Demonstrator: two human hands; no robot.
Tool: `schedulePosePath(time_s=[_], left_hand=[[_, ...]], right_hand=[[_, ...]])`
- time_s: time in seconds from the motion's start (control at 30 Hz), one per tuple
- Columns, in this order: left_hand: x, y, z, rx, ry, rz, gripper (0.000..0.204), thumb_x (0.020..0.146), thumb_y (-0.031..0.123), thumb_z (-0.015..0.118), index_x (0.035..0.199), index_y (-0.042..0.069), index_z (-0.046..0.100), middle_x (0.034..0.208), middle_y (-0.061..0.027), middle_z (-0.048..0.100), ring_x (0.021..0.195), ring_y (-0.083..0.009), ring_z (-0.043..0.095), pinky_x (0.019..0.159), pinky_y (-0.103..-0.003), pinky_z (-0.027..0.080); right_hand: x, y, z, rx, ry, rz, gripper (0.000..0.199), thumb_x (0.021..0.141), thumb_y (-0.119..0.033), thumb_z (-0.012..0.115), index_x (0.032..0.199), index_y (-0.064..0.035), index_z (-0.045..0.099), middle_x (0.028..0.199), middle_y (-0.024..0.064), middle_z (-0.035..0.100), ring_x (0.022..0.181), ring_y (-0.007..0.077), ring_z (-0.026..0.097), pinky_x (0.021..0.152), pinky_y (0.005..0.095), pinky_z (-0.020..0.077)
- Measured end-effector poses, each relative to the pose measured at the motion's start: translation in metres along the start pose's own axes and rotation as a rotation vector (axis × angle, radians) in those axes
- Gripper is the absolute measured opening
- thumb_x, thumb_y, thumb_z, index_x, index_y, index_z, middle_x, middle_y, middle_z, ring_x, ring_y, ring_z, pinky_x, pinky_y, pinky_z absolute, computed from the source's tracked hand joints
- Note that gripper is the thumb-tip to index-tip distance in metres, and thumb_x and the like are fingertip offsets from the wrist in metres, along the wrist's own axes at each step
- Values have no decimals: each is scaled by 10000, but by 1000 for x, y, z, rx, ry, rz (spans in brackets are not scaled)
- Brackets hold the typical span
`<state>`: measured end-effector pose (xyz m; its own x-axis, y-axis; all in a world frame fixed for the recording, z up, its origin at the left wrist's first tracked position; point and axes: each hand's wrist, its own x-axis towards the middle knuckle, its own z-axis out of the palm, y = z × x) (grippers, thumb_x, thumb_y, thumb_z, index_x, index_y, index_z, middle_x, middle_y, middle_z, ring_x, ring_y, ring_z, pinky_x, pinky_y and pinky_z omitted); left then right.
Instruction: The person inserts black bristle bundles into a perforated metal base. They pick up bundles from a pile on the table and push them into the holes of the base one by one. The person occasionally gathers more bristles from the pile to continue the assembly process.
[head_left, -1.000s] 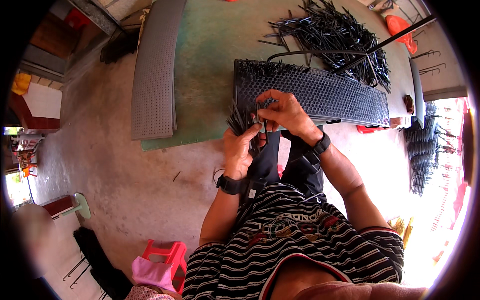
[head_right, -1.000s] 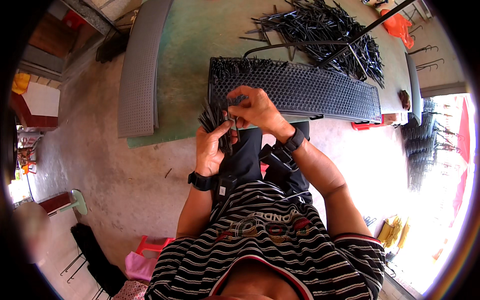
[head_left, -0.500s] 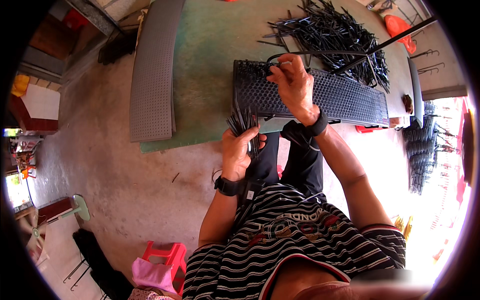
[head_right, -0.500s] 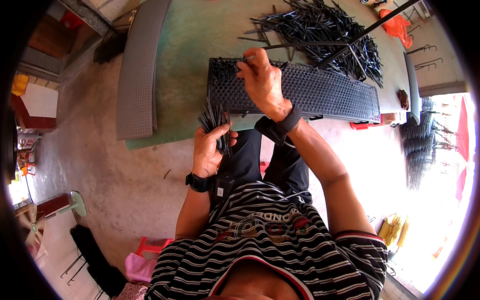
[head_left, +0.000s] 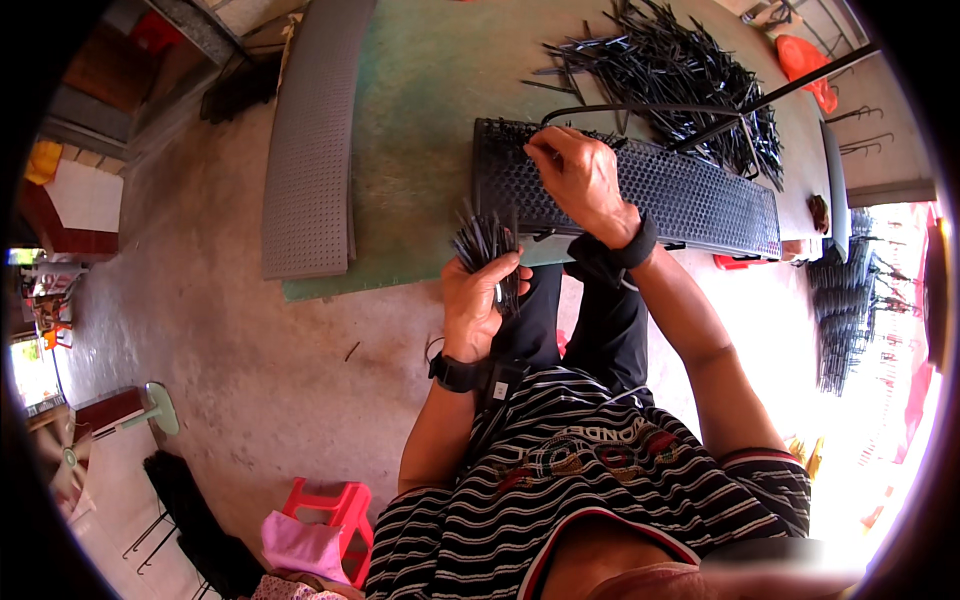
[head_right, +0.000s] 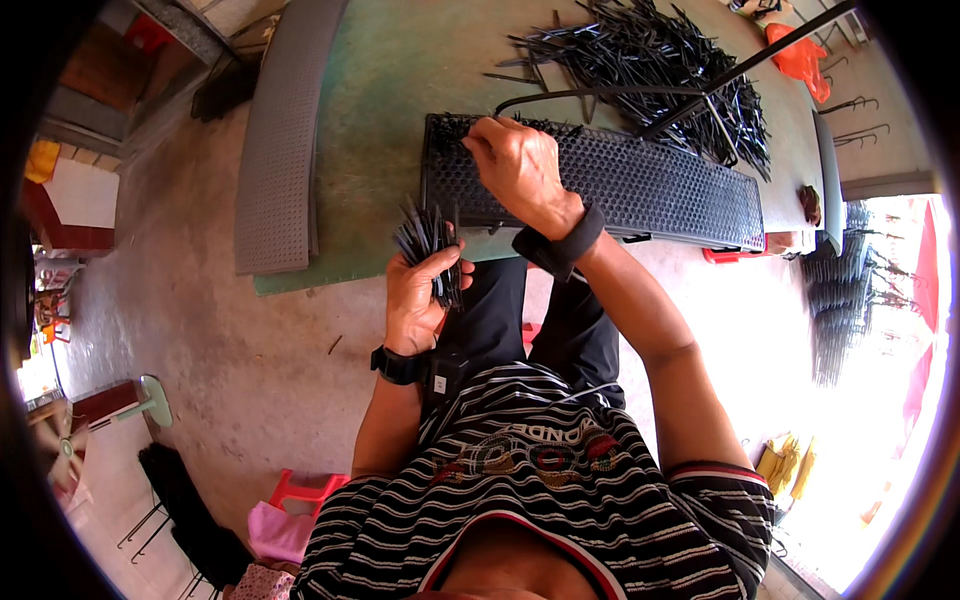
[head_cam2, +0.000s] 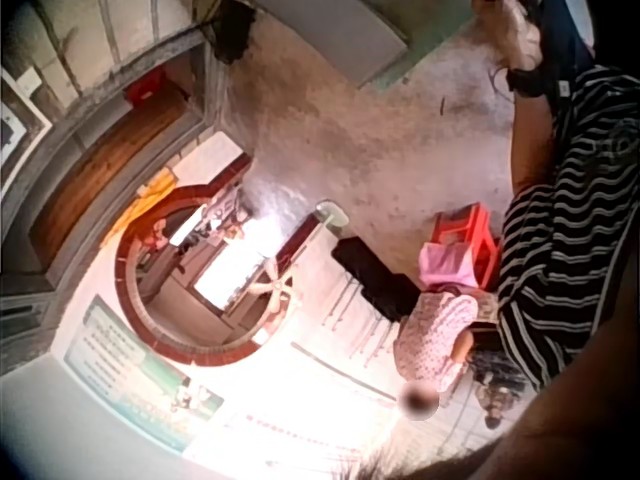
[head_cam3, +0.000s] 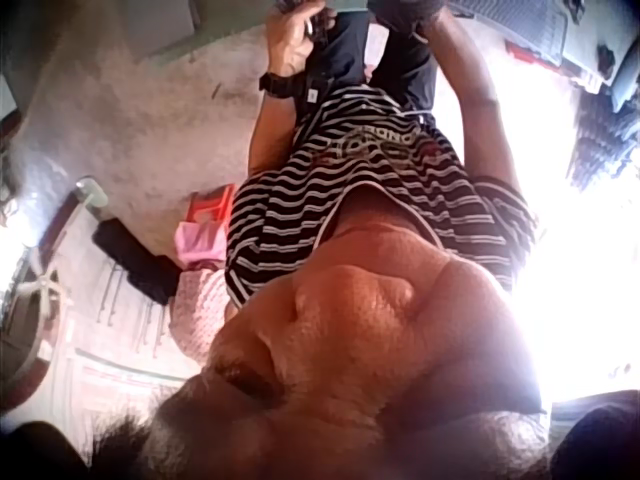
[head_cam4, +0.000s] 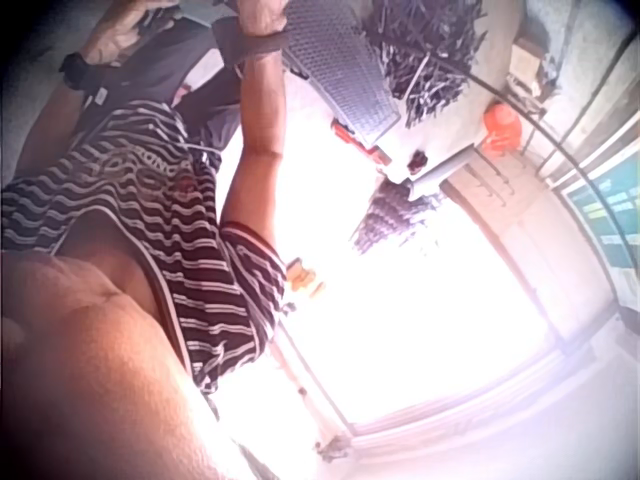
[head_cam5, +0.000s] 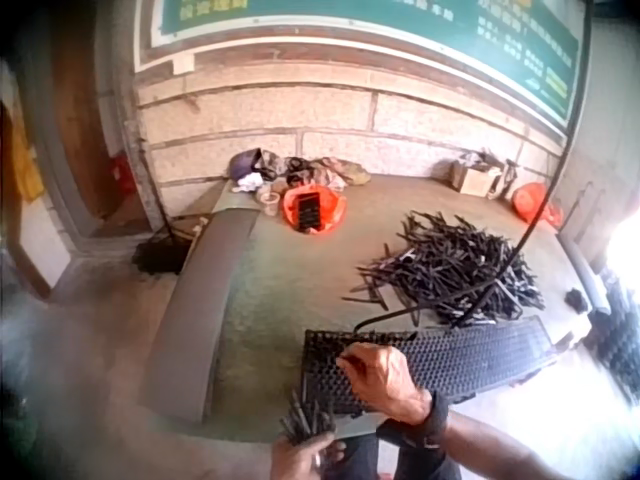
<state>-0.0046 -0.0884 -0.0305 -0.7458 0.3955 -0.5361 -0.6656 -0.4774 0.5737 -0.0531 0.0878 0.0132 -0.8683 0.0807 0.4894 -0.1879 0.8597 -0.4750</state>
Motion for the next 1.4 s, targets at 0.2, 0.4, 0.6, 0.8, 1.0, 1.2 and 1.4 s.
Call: schedulePosePath(time_s=[0.2,0.4,0.6,0.8,1.0,1.2,1.4], left_hand=[[0,-1,5,36,10,13,201,757,-16,673,948,9,616,793,-79,647,594,-182,626,492,-288,521],[-1,-5,12,87,19,43,149,743,-45,665,869,-3,598,736,-74,622,543,-167,602,461,-264,495],[1,-12,7,190,-84,72,184,740,-30,677,899,-18,586,766,-81,629,568,-174,616,471,-274,503],[-2,-4,14,188,-114,22,157,747,-52,649,877,-23,567,753,-81,613,564,-168,610,472,-267,495],[1,-3,11,244,-129,46,185,746,-69,635,903,-23,549,751,-82,610,554,-166,607,467,-262,494],[1,-8,4,217,-167,-19,245,752,-51,637,984,-22,566,791,-99,627,618,-191,636,524,-290,528],[5,-11,-7,34,-197,-41,230,784,2,610,1009,-22,570,788,-114,628,655,-220,647,559,-322,550]], right_hand=[[-13,-29,-19,295,-313,215,134,767,-131,654,798,-2,634,646,143,622,568,278,619,526,332,475],[-17,-34,-14,307,-334,97,148,759,-124,650,869,-25,636,788,150,620,760,299,609,649,365,484],[-14,-36,-9,-35,-508,-373,156,745,-138,663,890,-78,660,1202,127,492,1255,346,324,960,576,284],[-11,-18,-6,257,-566,-248,116,716,-87,668,823,-43,664,1117,126,551,1187,331,403,948,516,331],[-9,-24,-14,440,-492,-54,145,709,-53,649,850,-20,645,954,105,623,963,274,532,900,347,392],[-9,-16,-12,740,-214,325,126,829,-81,554,885,21,601,851,87,662,734,175,591,702,284,484],[-3,-7,-27,1098,-365,776,162,868,-101,532,897,50,583,742,120,645,562,136,612,499,247,517]])
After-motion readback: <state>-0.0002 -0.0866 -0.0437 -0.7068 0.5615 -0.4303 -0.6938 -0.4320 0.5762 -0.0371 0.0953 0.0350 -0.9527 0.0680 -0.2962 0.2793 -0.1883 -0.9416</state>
